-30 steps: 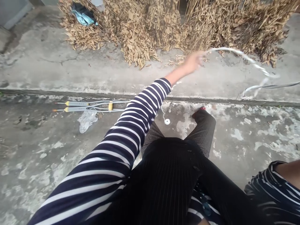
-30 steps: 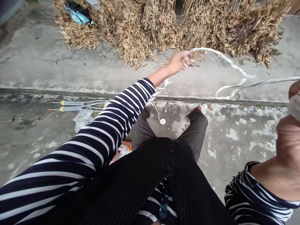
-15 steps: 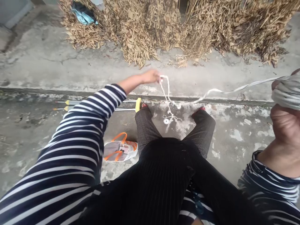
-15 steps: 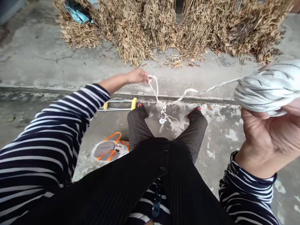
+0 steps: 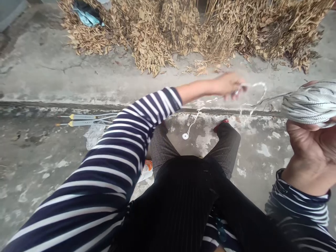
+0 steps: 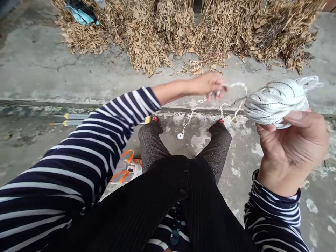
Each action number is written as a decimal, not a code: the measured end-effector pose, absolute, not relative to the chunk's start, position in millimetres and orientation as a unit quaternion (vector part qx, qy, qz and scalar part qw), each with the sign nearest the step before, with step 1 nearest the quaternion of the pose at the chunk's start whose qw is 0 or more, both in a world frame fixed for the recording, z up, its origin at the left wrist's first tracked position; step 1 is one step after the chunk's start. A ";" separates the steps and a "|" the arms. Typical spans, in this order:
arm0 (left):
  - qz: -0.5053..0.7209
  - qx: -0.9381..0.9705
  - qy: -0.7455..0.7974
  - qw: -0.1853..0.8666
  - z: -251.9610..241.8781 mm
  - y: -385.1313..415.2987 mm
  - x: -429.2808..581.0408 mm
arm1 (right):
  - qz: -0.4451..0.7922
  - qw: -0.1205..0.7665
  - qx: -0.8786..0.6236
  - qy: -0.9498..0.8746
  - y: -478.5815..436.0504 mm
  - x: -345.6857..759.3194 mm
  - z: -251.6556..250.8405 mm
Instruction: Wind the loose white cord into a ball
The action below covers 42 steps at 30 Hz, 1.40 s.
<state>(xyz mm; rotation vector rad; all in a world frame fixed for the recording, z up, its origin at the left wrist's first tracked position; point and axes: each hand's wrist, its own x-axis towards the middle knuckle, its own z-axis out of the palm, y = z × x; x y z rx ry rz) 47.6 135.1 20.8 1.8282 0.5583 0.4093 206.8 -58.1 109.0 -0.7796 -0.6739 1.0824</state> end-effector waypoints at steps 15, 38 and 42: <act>0.155 0.762 0.560 0.287 16.7 201.8 -107.4 | 0.517 0.683 -0.384 -0.344 -46.1 185.8 107.3; 0.103 0.701 0.613 0.349 19.6 146.3 -193.5 | 0.527 0.666 -0.421 -0.319 -44.1 192.4 92.0; 0.200 0.668 0.627 0.348 37.5 212.3 -142.5 | 0.515 0.673 -0.437 -0.301 -43.5 186.9 96.6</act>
